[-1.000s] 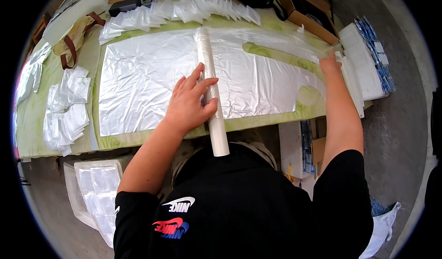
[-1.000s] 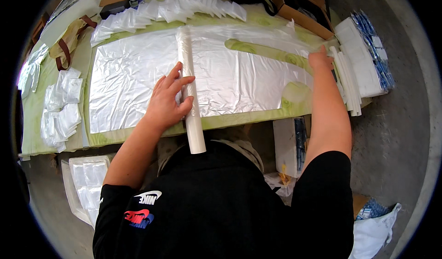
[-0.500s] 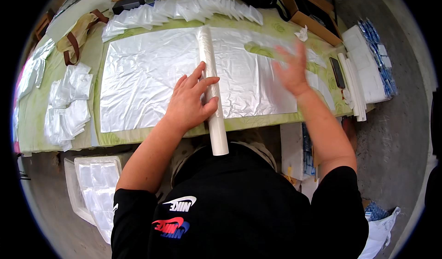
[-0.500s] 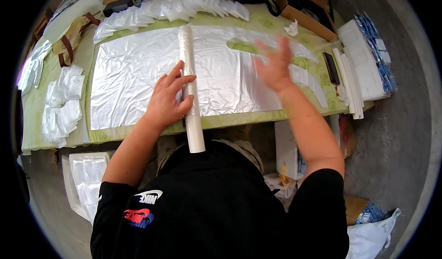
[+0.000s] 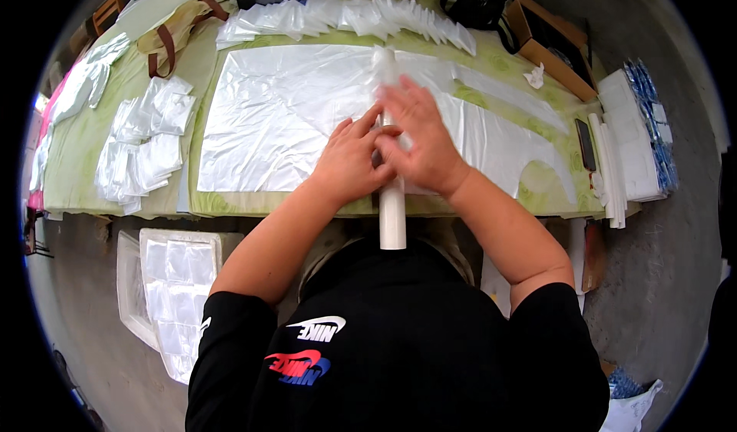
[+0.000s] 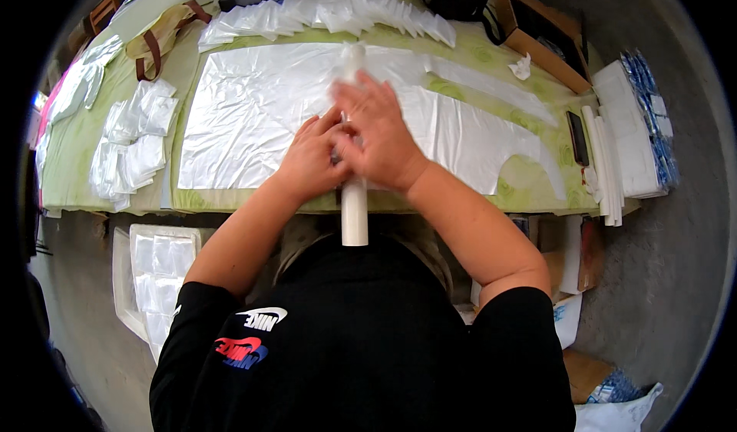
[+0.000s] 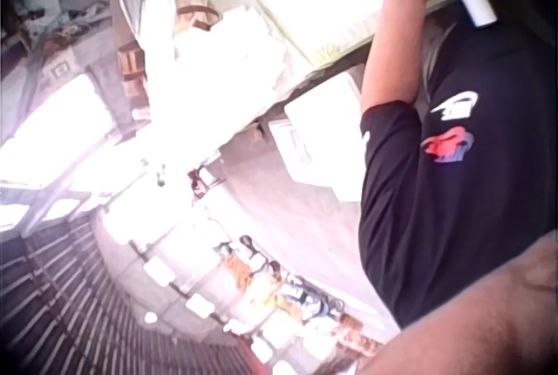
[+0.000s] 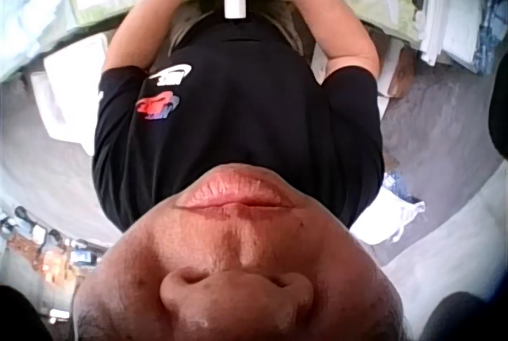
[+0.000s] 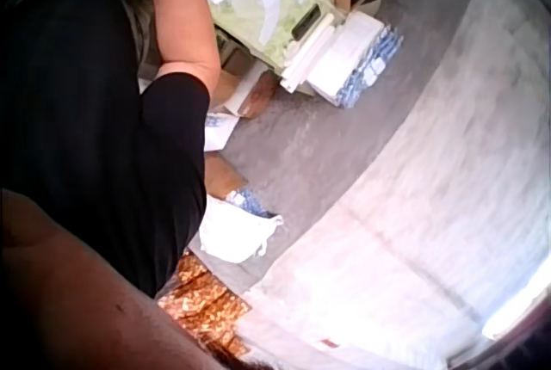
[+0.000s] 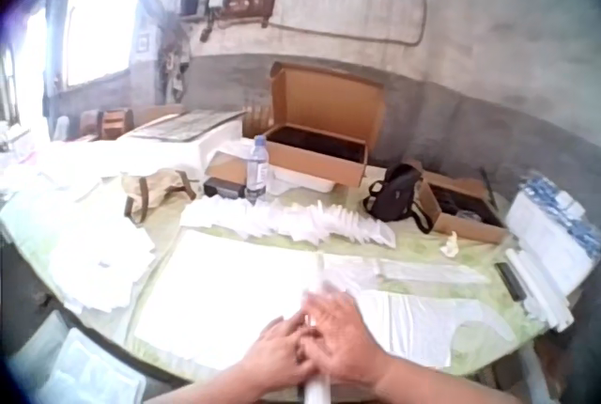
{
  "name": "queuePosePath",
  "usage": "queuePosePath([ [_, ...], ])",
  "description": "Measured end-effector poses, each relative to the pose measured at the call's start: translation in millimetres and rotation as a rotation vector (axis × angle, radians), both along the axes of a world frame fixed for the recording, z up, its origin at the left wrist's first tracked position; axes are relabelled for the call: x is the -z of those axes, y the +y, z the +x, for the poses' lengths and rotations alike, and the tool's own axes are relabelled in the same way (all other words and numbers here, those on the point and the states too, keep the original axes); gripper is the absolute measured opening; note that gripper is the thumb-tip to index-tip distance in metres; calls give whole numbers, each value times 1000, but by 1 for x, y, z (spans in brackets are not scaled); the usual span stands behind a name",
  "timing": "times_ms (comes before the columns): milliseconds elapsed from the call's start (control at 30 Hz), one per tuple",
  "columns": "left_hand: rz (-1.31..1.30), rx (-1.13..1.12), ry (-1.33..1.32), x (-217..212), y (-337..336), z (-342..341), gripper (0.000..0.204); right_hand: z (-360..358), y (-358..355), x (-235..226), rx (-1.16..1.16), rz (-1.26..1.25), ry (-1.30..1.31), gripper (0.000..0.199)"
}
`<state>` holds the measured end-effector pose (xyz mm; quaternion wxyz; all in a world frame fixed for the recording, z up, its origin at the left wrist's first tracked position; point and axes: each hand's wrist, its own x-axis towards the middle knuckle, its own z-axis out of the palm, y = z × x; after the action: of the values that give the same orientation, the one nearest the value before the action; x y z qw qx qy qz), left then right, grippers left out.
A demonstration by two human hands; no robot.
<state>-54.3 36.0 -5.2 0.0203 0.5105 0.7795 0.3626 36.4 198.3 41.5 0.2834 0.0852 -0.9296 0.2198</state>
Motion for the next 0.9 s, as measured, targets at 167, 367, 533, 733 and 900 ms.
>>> queuePosePath([
  [167, 42, -23, 92, 12, -20, 2, 30, 14, -24, 13, -153, -212, -225, 47],
  [367, 391, -101, -29, -25, -56, -13, 12, 6, -37, 19, -94, -72, -297, 30],
  [533, 271, 290, 11, -58, -13, -26, 33, -9, -52, 27, -108, -195, -143, 21],
  [733, -4, 335, -165, -17, -18, -55, 43, 18, -49, 16, -120, -103, 62, 19],
  [900, 125, 197, -448, -10, -55, -54, 32, 27, -69, 20, -365, -200, -45, 23],
])
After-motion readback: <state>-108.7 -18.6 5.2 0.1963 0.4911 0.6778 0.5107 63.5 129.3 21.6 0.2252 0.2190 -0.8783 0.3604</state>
